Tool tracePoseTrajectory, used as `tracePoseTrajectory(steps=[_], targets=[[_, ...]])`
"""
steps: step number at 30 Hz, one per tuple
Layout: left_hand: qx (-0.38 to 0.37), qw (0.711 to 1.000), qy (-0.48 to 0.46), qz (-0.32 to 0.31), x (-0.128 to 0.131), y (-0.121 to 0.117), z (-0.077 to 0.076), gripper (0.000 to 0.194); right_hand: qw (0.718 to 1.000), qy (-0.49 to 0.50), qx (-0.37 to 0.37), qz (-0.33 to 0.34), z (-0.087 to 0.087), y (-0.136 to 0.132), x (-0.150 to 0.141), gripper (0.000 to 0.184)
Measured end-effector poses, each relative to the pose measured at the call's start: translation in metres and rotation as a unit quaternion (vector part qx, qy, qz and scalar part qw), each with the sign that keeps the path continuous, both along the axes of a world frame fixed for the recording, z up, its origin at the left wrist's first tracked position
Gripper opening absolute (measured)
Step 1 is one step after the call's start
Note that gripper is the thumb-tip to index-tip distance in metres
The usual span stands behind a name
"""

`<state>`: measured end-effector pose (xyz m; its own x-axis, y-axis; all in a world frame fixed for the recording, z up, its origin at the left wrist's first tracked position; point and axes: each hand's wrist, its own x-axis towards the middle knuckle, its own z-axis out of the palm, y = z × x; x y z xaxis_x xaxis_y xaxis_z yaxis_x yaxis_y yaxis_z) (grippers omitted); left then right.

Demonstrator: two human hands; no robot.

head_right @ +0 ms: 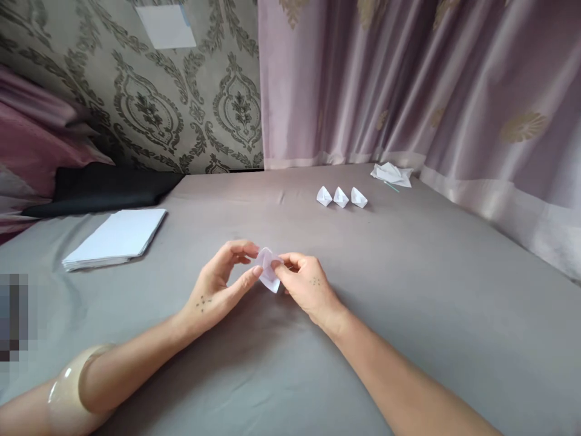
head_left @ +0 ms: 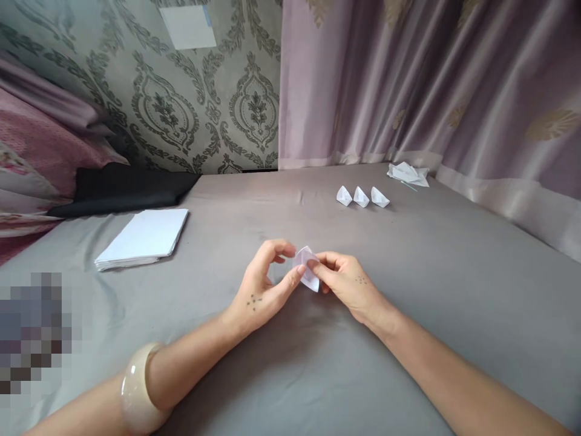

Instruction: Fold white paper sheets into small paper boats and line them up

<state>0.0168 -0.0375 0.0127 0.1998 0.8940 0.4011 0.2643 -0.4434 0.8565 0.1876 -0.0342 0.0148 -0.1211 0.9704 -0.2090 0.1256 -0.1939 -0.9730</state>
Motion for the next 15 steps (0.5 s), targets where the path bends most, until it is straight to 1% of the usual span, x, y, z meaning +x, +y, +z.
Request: tracePoseTrajectory(steps=[2,4,6,8,10,11,15], targets=[[-0.091,0.994,-0.059,0.001,0.003,0.002,-0.002,0.02,1.0,0.004,-0.004,-0.007,-0.003,-0.001,-0.005,0.034],[-0.154,0.983,-0.102,0.008,0.004,0.003,-0.003,0.022,1.0,0.005,-0.004,0.0,-0.005,-0.002,-0.008,0.035],[-0.195,0.974,-0.111,0.014,0.005,0.004,-0.003,0.025,1.0,-0.004,-0.001,0.016,-0.006,-0.003,-0.009,0.033],[-0.227,0.969,-0.1,0.009,0.006,0.003,-0.002,0.025,0.999,-0.026,0.006,0.035,-0.006,-0.004,-0.01,0.031],[-0.238,0.968,-0.084,-0.001,0.006,0.003,-0.001,0.024,0.998,-0.053,0.023,0.04,-0.006,-0.005,-0.01,0.029],[-0.235,0.969,-0.078,-0.005,0.006,0.003,-0.002,0.023,0.997,-0.065,0.036,0.031,-0.006,-0.005,-0.01,0.027],[-0.212,0.976,-0.047,0.004,0.006,0.002,-0.005,0.022,0.985,-0.134,0.109,-0.029,-0.009,-0.007,-0.013,0.021]])
